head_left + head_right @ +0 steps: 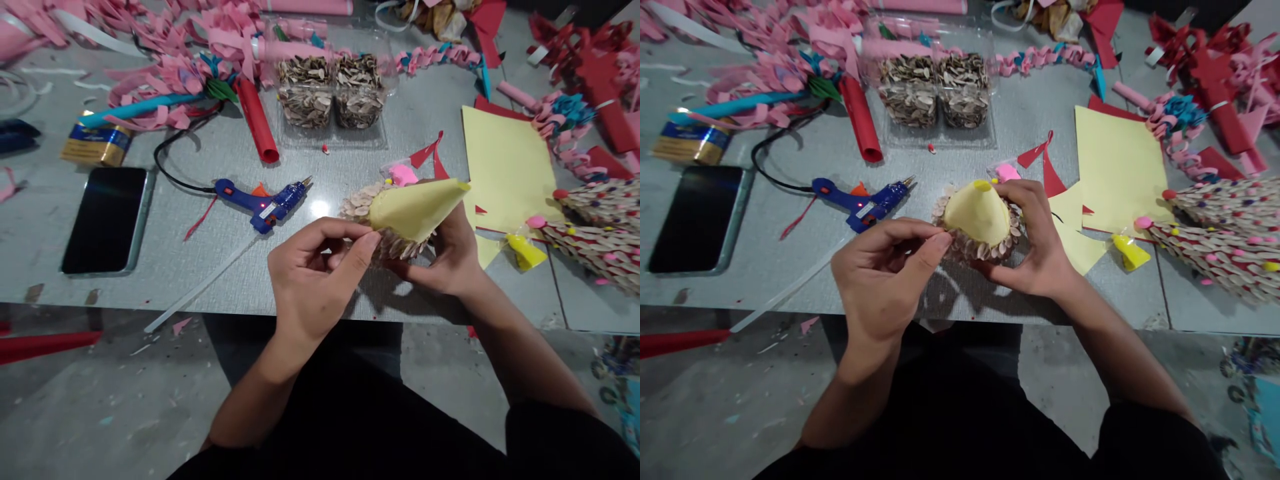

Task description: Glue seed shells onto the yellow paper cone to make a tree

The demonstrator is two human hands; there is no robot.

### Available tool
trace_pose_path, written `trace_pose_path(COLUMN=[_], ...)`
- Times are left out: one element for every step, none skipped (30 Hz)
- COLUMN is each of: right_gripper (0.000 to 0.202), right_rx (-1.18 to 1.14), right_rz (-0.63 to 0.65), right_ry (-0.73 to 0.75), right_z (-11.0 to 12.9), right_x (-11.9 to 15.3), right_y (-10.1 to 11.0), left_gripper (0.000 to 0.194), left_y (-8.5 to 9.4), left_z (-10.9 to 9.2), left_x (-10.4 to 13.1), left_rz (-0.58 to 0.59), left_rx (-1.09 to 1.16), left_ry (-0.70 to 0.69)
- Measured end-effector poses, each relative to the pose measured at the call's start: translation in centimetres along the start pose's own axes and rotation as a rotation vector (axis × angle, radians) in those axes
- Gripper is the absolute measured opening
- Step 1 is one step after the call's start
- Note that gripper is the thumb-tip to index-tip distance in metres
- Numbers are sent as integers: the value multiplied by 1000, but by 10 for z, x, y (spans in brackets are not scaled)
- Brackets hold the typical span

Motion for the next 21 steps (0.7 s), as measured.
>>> trace_pose_path(right_gripper=[120, 120, 120, 121, 121, 122, 122, 122, 122, 122, 121, 119, 116, 114, 112, 111, 110, 108, 106, 103, 100], right_rx=[2, 1, -6, -16, -27, -36, -43, -46, -47, -46, -46, -46, -44, -41, -35, -27, -17, -5, 6, 15, 21], right_rz=[-1, 2, 7, 12, 18, 21, 20, 20, 18, 20, 24, 29, 33, 35, 37, 38, 39, 39, 37, 33, 28], right_ry=[0, 2, 4, 5, 3, -1, -7, -14, -20, -24, -26, -26, -24, -20, -17, -16, -16, -15, -13, -10, -5], right_z=[0, 0, 0, 0, 0, 0, 0, -1, 0, 0, 1, 2, 4, 5, 7, 8, 10, 12, 13, 15, 17], right_x=[0, 0, 0, 0, 0, 0, 0, 0, 0, 0, 0, 0, 0, -1, -1, -2, -2, -3, -4, -5, -6], right_y=[0, 0, 0, 0, 0, 0, 0, 0, 1, 1, 0, 0, 0, 0, 0, 0, 0, 0, 0, 0, 1], left_gripper=[4, 4, 4, 4, 5, 5, 5, 5, 6, 6, 7, 8, 9, 10, 10, 11, 12, 12, 13, 13, 13], left_y=[0, 1, 1, 1, 2, 2, 2, 1, 1, 1, 0, 0, -1, -1, -2, -2, -2, -2, -2, -2, -2], left_z=[1, 1, 2, 3, 3, 4, 4, 4, 5, 5, 5, 5, 4, 4, 4, 4, 4, 4, 5, 6, 7], left_x=[0, -1, -1, -2, -2, -2, -2, -2, -2, -2, -1, -1, -1, -1, -1, -1, -1, -2, -3, -3, -4], left_rz=[-4, -6, -11, -17, -21, -23, -23, -20, -15, -8, -2, 5, 11, 17, 21, 24, 25, 27, 28, 31, 37], left_rx=[4, 14, 27, 43, 57, 68, 77, 82, 85, 87, 90, 94, 100, 106, 112, 119, 123, 126, 126, 125, 124], left_ry=[3, 5, 4, 1, -3, -6, -13, -16, -18, -21, -21, -20, -20, -19, -19, -18, -17, -14, -10, -7, -7])
Point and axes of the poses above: each hand's wrist, its own x-axis away from the middle knuckle, its own y-axis out of the back of the hand, z = x × y, the point moved 6 cm from there along -x, towards the middle knuckle, and after that the axes turned 3 degrees about -z, right-handed, at the moved point
